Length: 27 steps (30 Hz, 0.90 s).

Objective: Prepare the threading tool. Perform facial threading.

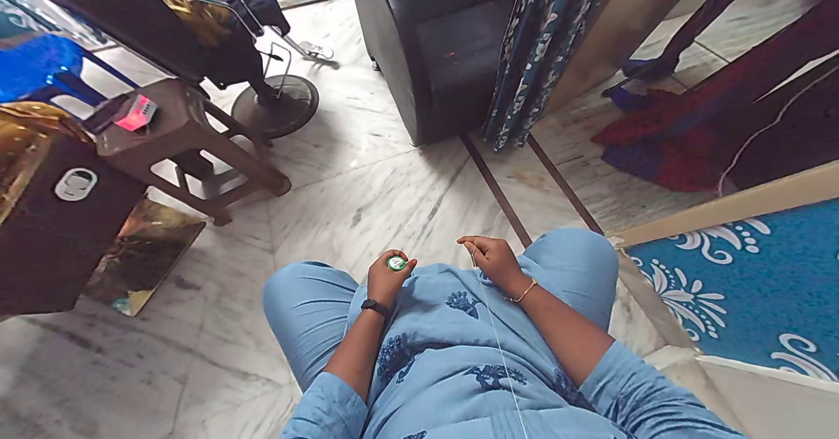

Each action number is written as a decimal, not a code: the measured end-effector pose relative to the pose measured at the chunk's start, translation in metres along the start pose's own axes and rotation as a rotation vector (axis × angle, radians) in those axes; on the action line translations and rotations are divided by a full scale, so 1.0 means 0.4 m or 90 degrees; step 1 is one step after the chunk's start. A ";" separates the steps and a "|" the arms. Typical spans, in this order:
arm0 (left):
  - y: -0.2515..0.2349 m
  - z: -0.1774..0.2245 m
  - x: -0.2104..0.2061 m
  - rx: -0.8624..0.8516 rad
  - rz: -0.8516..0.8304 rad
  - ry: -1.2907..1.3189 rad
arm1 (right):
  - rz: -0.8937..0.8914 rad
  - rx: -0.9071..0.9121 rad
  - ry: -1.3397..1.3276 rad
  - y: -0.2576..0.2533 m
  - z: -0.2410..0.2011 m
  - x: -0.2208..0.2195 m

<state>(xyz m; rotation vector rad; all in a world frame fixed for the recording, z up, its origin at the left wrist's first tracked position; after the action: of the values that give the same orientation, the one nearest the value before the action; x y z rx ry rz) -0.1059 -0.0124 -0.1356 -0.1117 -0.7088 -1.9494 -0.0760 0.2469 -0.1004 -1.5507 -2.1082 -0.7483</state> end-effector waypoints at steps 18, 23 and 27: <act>-0.002 -0.004 -0.003 0.009 -0.010 0.008 | -0.016 0.001 -0.001 -0.001 -0.002 -0.003; -0.002 -0.004 -0.004 0.011 -0.014 0.011 | -0.015 0.003 -0.002 -0.001 -0.002 -0.003; -0.001 -0.003 -0.004 0.012 -0.015 0.008 | -0.019 0.000 -0.003 -0.001 -0.001 -0.005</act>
<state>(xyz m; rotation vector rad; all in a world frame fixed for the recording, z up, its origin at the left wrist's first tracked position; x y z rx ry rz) -0.1053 -0.0116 -0.1374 -0.0806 -0.7230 -1.9635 -0.0759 0.2452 -0.1014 -1.5258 -2.1384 -0.7544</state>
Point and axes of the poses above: each hand's wrist, its own y-axis away from the middle knuckle, its own x-axis out of the back of the hand, z = x × y, the point moved 6 cm from there along -y, towards the middle knuckle, and after that the axes turned 15 degrees about -z, right-handed, at the moved point
